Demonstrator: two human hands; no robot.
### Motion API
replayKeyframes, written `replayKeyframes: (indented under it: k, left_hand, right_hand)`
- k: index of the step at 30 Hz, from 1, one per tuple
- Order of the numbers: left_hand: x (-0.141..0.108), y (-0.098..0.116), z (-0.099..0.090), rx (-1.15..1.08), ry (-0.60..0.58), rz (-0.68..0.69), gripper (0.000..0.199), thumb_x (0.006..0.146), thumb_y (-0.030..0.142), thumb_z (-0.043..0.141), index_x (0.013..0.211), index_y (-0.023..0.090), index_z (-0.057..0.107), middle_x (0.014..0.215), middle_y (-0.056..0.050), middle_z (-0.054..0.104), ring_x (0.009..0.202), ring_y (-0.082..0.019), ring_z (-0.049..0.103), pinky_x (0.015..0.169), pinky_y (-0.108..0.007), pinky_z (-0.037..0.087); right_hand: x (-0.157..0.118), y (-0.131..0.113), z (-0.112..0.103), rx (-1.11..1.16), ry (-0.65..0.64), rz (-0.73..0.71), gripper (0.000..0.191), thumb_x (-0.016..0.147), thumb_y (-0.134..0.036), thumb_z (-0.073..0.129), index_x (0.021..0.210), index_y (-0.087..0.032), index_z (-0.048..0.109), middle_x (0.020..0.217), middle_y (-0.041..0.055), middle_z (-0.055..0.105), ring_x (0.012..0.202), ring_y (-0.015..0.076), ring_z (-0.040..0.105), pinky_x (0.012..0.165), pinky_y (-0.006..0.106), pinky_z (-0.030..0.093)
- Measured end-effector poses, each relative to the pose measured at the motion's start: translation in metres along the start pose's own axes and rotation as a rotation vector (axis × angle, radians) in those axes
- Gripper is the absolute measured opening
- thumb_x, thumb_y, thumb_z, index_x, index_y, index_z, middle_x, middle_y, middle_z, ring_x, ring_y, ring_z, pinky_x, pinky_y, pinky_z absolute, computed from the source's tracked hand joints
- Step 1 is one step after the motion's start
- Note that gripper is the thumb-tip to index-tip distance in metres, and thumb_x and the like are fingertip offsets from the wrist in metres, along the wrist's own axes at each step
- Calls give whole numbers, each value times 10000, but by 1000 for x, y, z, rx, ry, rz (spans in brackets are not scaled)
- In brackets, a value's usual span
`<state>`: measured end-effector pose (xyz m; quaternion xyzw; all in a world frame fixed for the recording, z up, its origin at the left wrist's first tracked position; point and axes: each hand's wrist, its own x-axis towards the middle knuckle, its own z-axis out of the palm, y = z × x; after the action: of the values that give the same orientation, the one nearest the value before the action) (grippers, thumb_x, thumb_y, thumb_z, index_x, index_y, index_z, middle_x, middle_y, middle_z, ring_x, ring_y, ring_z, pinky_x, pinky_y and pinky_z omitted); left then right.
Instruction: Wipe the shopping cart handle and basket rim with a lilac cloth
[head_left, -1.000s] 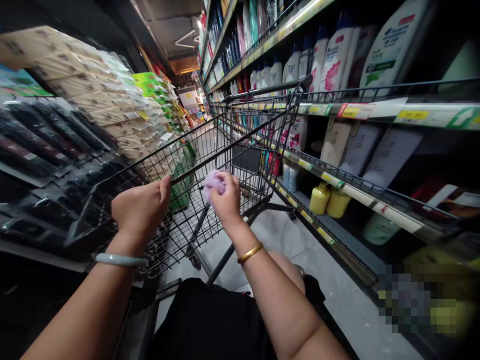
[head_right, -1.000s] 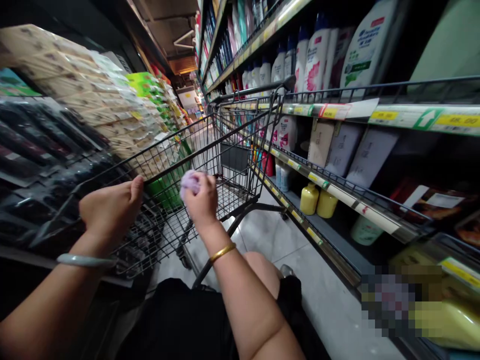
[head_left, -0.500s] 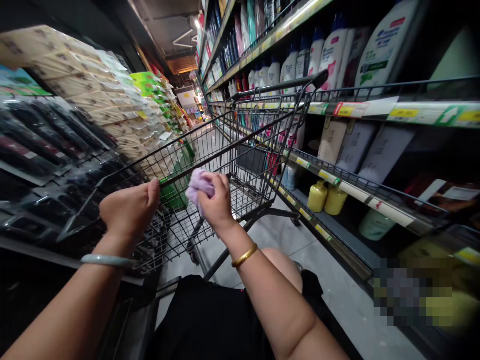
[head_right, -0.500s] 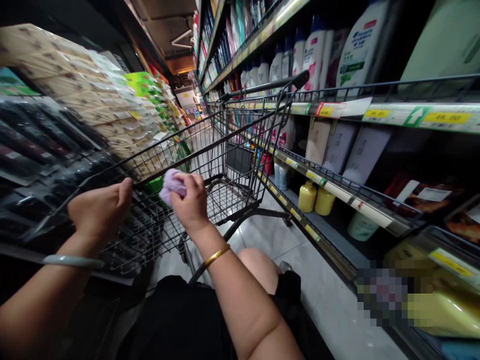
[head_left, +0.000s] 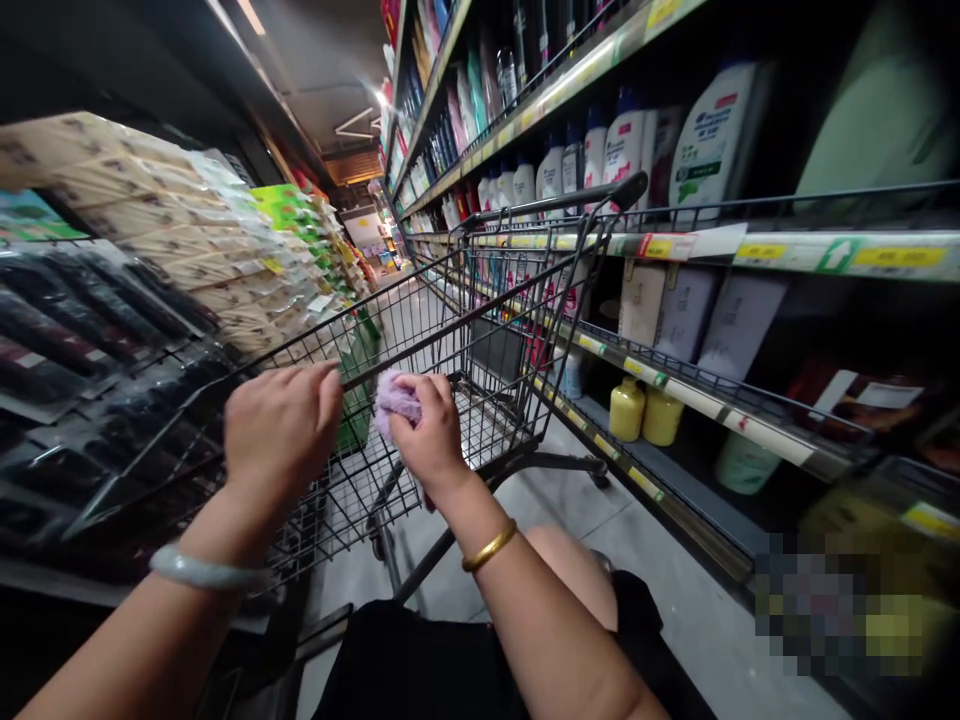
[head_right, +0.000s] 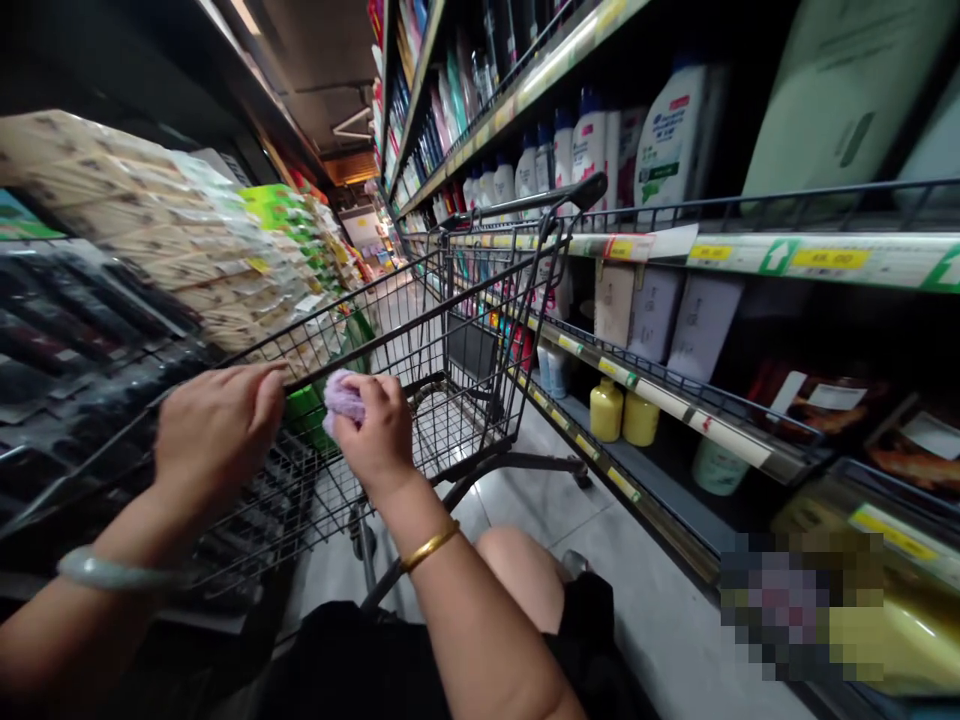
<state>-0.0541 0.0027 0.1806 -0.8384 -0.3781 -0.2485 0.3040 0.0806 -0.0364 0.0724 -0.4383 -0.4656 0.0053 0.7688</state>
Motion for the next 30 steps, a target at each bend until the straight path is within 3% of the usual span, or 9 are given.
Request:
replayKeyframes:
  k: [3,5,8,11,15,21,23,25,30]
  left_hand:
    - [41,38,-5,-127,-55,10,624,1055,485,196,1234,184,713,1224,-121,755,1120,-294,675,951,-389,462]
    - [66,57,-4,-161,-109,5,631,1047,528,191,1204,209,714,1193,-121,759,1117,-299,675,928,-390,475]
    - [90,74,8,-198,-294,9,744,1024,641,136,1055,215,745,1078,-141,771,1018,-309,700,838,-383,492]
    - [99,78,22,-201,-470,-42,890,976,738,67,916,187,763,943,-179,759,954,-340,710,776,-397,490]
    - [100,75,27,-214,-556,-86,966,940,791,32,777,163,749,848,-197,737,890,-349,697,779,-427,474]
    - [99,74,14,-353,-702,-114,1000,904,865,48,711,182,753,729,-114,750,802,-276,657,820,-409,442]
    - [99,73,13,-380,-723,-103,1012,894,877,40,713,186,756,736,-105,760,782,-263,657,808,-398,435]
    - [100,72,14,-409,-744,-103,1013,882,891,48,692,189,753,732,-105,761,751,-256,658,783,-389,432]
    - [101,65,17,-531,-785,-71,941,880,886,110,634,227,735,695,-101,746,709,-258,661,751,-377,447]
  right_hand:
    - [13,8,-15,64,137,96,324,797,-120,597,1099,-216,666,1144,62,622,1079,187,629,1038,349,513]
    - [28,16,-35,40,323,189,326,821,-141,560,1131,-213,627,1189,78,613,1119,195,610,1075,394,489]
    - [41,19,-54,-91,545,207,321,834,-157,540,1148,-191,594,1224,121,598,1172,229,577,1109,452,456]
    - [38,10,-48,-169,427,87,308,810,-128,559,1102,-208,618,1177,112,610,1125,226,597,1069,425,493]
    - [31,9,-38,-115,194,36,314,800,-119,571,1086,-233,636,1142,81,625,1084,201,628,1042,372,521]
    - [52,45,-90,-17,685,280,385,871,-248,470,1253,-215,497,1332,120,570,1207,220,588,1117,470,464]
    - [52,44,-93,-31,720,287,399,854,-264,477,1248,-215,503,1347,118,576,1226,221,576,1137,461,441]
    - [44,35,-80,-49,553,312,382,821,-263,500,1197,-220,551,1289,94,621,1181,217,597,1105,427,463]
    - [17,14,-46,-175,-258,391,155,749,-329,650,884,-271,700,911,12,698,843,222,637,825,372,534]
